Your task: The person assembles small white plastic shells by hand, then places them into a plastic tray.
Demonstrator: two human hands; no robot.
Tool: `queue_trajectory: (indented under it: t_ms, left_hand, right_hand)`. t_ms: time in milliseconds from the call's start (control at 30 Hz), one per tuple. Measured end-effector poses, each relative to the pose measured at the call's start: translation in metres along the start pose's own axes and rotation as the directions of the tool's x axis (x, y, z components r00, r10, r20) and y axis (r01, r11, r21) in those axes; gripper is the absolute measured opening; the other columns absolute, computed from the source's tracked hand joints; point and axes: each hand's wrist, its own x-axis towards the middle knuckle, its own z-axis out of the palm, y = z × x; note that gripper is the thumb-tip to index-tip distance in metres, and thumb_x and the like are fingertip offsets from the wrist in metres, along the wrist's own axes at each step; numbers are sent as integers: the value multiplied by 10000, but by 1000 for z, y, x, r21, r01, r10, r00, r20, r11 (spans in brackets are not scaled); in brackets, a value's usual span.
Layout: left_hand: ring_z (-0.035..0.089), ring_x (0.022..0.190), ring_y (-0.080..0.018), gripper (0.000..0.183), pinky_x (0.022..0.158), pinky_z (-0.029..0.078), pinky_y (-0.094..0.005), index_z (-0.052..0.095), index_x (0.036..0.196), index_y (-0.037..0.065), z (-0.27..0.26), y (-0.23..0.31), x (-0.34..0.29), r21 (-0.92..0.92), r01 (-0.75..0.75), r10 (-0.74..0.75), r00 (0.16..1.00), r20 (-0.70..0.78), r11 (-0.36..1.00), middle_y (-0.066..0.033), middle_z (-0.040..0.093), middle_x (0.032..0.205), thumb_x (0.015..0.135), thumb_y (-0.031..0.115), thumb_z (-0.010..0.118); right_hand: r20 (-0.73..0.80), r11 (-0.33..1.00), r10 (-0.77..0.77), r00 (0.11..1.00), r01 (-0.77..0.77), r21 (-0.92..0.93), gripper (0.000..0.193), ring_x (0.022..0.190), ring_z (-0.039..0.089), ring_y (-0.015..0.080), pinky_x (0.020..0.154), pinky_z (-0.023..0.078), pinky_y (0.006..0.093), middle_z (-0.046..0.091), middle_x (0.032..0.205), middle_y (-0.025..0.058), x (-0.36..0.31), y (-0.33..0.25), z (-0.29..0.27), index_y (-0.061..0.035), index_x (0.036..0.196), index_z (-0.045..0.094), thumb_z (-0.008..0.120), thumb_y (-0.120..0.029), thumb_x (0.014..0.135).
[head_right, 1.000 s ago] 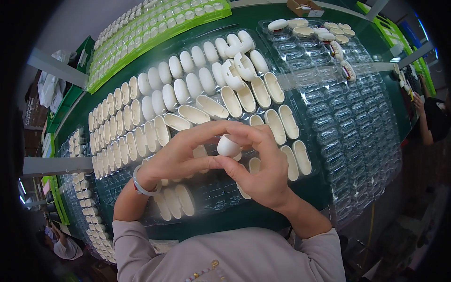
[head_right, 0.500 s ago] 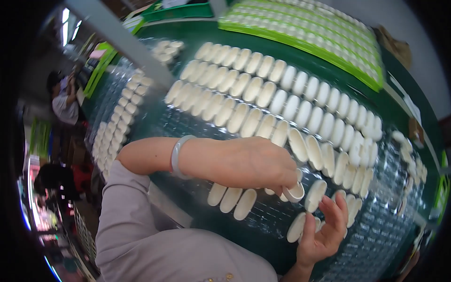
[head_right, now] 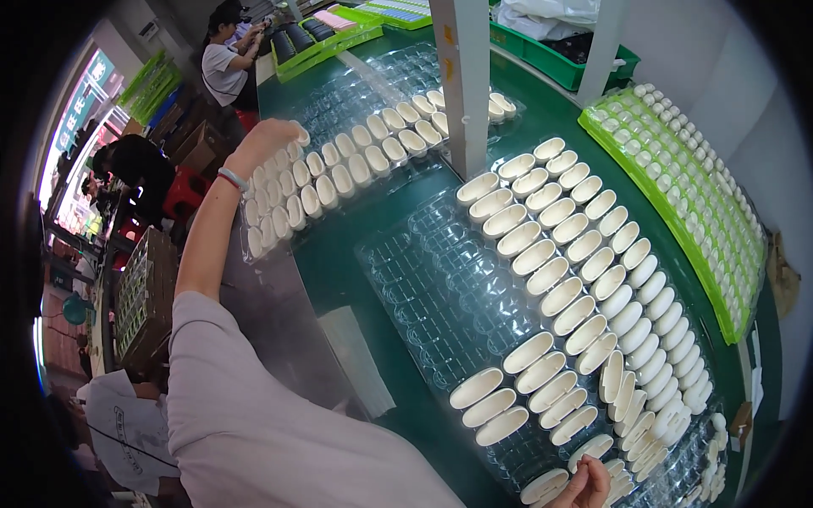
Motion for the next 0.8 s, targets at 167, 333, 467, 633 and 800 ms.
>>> queue_trajectory:
  t_ms: [167, 333, 467, 633, 800]
  left_hand:
    - [614, 816, -276, 170, 722, 483, -362, 670, 851, 71, 21, -22, -10, 269, -66, 60, 998, 31, 961, -125, 630, 794, 723, 55, 560]
    - [613, 890, -312, 221, 766, 476, -350, 656, 883, 55, 40, -5, -4, 56, -65, 64, 998, 29, 996, -174, 640, 870, 723, 5, 512]
    - [616, 896, -343, 217, 795, 458, -368, 631, 927, 28, 53, 5, 17, -26, 119, -120, 992, -45, 993, -198, 637, 902, 784, 15, 468]
    - [603, 990, -283, 254, 848, 453, -332, 610, 1086, 56, 48, -92, 3, 148, 185, -163, 976, -144, 972, -136, 639, 1039, 877, 92, 470]
    - [610, 988, -167, 237, 844, 457, -275, 616, 1110, 58, 50, 49, 35, -31, 100, -104, 953, -283, 995, -74, 649, 1064, 929, 157, 500]
  right_hand:
    - [42, 993, 114, 993, -113, -26, 141, 853, 603, 180, 767, 486, 265, 626, 971, 119, -6, 11, -8, 40, 1006, 598, 549, 20, 875]
    - [64, 991, 123, 990, -120, -53, 127, 855, 580, 123, 783, 465, 233, 615, 952, 87, -14, 12, -12, 32, 1003, 591, 516, -3, 908]
    - [61, 986, 123, 990, -115, -124, 110, 801, 592, 183, 738, 473, 255, 622, 866, 129, -5, -10, -1, 63, 910, 604, 551, 98, 820]
    - [146, 969, 115, 983, -78, -235, 160, 726, 616, 171, 658, 474, 251, 636, 829, 105, 17, -21, 8, 16, 904, 635, 648, 58, 750]
    - [95, 824, 244, 965, -155, -545, 239, 625, 548, 217, 559, 436, 304, 558, 723, 83, 12, -23, -14, -2, 789, 599, 760, -151, 695]
